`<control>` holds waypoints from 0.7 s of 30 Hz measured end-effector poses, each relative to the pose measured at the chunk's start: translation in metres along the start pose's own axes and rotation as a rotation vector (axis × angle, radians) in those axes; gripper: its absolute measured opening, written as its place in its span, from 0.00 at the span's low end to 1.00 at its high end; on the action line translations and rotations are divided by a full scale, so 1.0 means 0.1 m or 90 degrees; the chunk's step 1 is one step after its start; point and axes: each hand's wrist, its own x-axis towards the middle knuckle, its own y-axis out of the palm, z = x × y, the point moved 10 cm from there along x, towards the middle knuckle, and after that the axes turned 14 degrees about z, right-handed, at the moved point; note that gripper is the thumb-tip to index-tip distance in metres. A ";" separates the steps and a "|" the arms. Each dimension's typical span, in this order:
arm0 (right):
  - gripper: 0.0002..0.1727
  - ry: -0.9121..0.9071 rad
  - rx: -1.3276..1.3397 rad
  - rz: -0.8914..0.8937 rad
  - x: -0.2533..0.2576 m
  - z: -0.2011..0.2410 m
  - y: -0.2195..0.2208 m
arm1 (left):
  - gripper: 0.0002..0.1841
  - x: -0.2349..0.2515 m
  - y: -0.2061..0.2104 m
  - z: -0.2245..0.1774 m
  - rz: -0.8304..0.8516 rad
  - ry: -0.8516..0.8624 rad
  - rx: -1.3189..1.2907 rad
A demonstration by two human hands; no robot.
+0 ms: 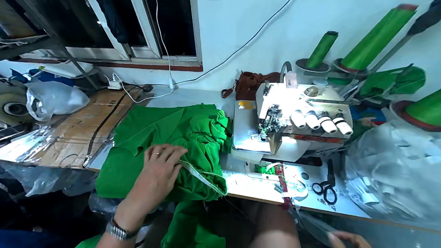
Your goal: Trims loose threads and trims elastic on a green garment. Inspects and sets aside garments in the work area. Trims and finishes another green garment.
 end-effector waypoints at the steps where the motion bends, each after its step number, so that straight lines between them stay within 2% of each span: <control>1: 0.13 -0.080 0.037 0.006 0.10 0.35 0.17 | 0.18 -0.03 -0.04 -0.16 -0.007 0.006 0.023; 3: 0.16 -0.184 0.155 0.062 0.25 0.93 0.60 | 0.16 -0.10 0.01 -0.59 -0.003 0.066 -0.011; 6: 0.28 -0.178 0.301 0.148 0.45 1.35 1.31 | 0.13 -0.12 0.42 -1.00 0.057 0.135 -0.015; 7: 0.27 -0.144 0.348 0.180 0.52 1.37 1.53 | 0.13 -0.11 0.56 -0.99 0.065 0.127 0.001; 9: 0.14 -0.087 0.418 0.237 0.60 1.41 1.78 | 0.08 -0.12 0.68 -0.83 0.044 0.098 -0.036; 10: 0.07 -0.087 0.436 0.262 0.61 1.47 1.82 | 0.06 -0.15 0.65 -0.72 0.015 0.082 -0.091; 11: 0.06 -0.102 0.448 0.288 0.60 1.55 1.84 | 0.06 -0.20 0.60 -0.60 -0.017 0.063 -0.154; 14: 0.07 -0.186 0.449 0.343 0.55 1.74 1.86 | 0.08 -0.35 0.49 -0.30 -0.073 0.016 -0.316; 18: 0.06 -0.316 0.456 0.339 0.52 2.00 1.86 | 0.09 -0.43 0.50 -0.16 -0.071 0.008 -0.371; 21: 0.05 -0.379 0.597 0.380 0.53 2.16 1.85 | 0.09 -0.44 0.52 -0.16 -0.075 0.006 -0.389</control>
